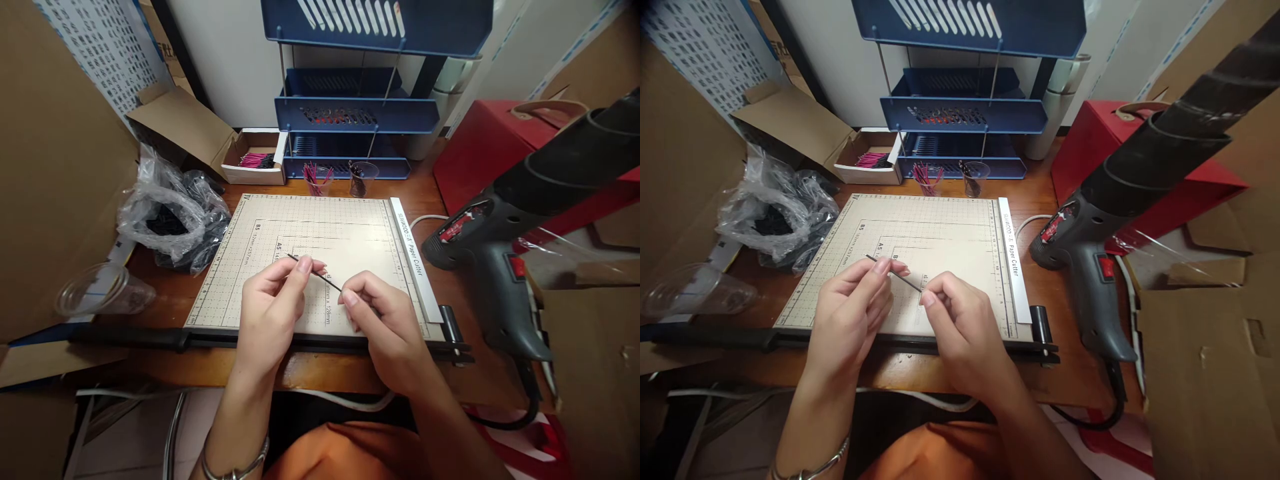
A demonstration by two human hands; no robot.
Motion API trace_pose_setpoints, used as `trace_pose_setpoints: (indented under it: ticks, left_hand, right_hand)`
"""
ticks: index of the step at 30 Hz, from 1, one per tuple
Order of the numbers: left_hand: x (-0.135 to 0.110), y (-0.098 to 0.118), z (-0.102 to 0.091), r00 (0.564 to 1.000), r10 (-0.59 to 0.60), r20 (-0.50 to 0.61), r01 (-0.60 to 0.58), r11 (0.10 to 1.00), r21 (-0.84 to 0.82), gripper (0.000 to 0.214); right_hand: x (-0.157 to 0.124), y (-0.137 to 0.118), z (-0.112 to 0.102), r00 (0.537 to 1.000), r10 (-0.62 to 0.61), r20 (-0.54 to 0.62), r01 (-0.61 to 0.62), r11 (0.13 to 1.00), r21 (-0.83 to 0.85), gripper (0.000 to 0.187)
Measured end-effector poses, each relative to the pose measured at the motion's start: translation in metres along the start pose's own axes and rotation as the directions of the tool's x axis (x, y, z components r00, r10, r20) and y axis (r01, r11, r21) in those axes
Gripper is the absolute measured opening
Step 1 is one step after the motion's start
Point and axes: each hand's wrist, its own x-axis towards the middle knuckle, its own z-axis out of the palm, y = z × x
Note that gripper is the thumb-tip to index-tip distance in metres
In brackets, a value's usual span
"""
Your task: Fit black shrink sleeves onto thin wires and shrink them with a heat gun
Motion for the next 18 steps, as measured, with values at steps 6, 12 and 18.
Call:
trace_pose_setpoints:
  ticks: [6,12,18]
  left_hand:
    - [0.0019,0.0028,0.0023,0.999,0.004,-0.035,-0.007,0.997,-0.075,0.026]
    - [0.0009,0.0008,0.0008,1.0,0.022,-0.012,-0.022,0.999,-0.045,0.031]
    - [0.0018,0.0008,0.0018,0.998,0.059,0.02,-0.059,0.998,0.016,0.033]
  right_hand:
    - [0.0007,-0.0007,0.0004,1.0,0.001,0.004,-0.001,1.0,-0.002,0.032]
    - [0.0004,-0.0022,-0.0006,1.0,-0.013,0.015,0.014,1.0,-0.012,0.031]
    - [-0.0002,0.0004,0.0006,1.0,0.007,0.005,-0.007,1.0,0.002,0.033]
